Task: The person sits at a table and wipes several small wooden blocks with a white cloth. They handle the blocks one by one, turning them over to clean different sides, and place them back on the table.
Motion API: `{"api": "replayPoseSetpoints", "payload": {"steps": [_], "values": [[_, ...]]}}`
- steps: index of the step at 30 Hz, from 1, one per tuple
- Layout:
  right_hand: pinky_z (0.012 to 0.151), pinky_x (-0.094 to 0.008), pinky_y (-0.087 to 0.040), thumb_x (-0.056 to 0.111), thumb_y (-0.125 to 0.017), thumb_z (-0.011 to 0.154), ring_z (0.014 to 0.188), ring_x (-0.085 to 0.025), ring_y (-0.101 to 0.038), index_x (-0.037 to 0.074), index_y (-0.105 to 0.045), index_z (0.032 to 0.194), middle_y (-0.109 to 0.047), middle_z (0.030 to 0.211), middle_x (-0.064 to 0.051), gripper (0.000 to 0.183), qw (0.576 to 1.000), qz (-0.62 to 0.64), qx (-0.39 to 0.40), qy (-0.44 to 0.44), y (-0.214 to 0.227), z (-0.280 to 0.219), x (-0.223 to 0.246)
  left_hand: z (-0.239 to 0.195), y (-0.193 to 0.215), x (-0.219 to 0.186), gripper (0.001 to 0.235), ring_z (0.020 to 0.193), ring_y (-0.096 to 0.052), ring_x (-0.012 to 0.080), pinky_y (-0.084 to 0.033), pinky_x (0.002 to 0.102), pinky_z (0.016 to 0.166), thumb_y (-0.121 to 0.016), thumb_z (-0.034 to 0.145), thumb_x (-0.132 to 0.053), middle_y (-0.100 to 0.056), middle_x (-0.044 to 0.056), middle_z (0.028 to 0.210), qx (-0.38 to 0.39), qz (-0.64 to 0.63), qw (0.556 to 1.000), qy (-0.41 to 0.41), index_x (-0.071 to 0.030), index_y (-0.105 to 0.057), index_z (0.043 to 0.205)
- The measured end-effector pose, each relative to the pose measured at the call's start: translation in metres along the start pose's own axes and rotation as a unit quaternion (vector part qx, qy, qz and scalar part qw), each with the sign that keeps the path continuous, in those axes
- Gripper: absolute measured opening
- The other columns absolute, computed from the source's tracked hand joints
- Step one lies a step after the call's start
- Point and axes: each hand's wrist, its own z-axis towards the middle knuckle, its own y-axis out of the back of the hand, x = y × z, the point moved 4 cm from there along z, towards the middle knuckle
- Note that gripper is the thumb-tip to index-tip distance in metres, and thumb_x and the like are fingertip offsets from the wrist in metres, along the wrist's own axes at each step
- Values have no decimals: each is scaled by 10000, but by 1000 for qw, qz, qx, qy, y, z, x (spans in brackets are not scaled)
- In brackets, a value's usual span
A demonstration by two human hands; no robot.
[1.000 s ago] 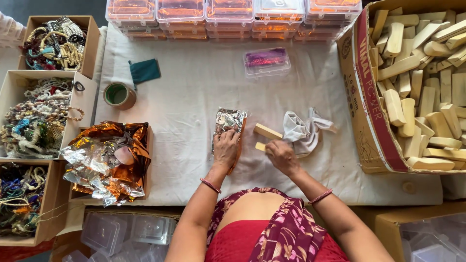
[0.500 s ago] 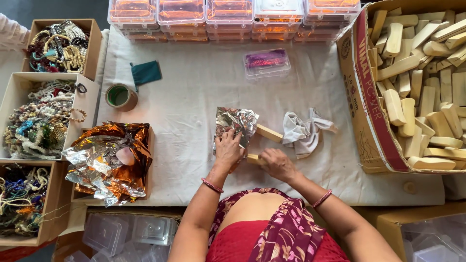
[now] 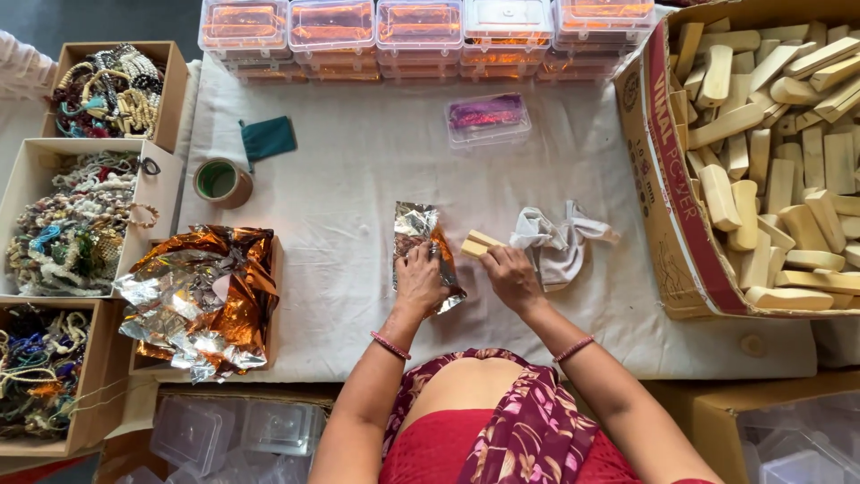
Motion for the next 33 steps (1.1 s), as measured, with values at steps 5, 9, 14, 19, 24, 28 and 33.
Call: {"api": "replayPoseSetpoints", "payload": {"steps": [5,9,14,19,24,28,33], "values": [[956,-441,-480,242,-816,817,1081,-311,-620,60,-656,1048,-643,1171,-126,334,996,36,45,-69,-8,15,-10,4,-29,15,912,1389,-389,287,-350,479,1059,-876,646,-586,-441,120,1520,17,46,999,7,-78,-586,1346],[973,-467,-456,264,-854,726,1134,-349,-589,27,-620,1184,-627,1202,-159,566,985,73,-16,-158,-5,17,-28,5,-31,14,1059,1320,-410,299,-358,490,996,-862,618,-614,-463,115,1468,-44,20,999,-16,-105,-511,1477],[971,-457,-457,269,-872,705,1140,-334,-581,63,-614,1291,-631,1197,-137,672,975,75,40,-204,-12,15,-41,3,-22,5,1088,1334,-418,283,-359,498,998,-807,632,-702,-473,108,1467,-43,29,999,-5,-109,-489,1487],[951,-452,-465,274,-888,679,1122,-318,-593,104,-652,1178,-628,1146,-131,577,973,20,79,-217,-8,9,-32,5,-19,-9,1096,1329,-382,304,-338,555,974,-784,650,-714,-455,150,1457,-42,42,998,12,-36,-479,1455],[971,-420,-515,195,-820,775,1148,-286,-629,97,-637,1088,-653,1238,-93,376,985,82,22,-147,-16,1,-26,16,-54,-6,672,1496,-308,307,-318,562,1090,-760,746,-542,-466,148,1498,57,97,993,48,-94,-651,1235],[928,-450,-492,270,-852,723,1081,-313,-626,55,-621,1130,-648,1164,-120,515,968,124,56,-213,-8,5,-26,13,-53,-2,674,1502,-310,298,-301,549,1106,-755,750,-570,-478,133,1488,62,89,993,41,-105,-656,1229],[1009,-372,-529,232,-727,1039,1117,-228,-649,119,-654,1179,-660,1207,-57,194,998,-37,42,-28,-28,-17,-20,13,-56,6,1059,1411,-308,293,-285,571,1031,-763,638,-718,-404,159,1527,-77,53,995,20,-48,-512,1419]]}}
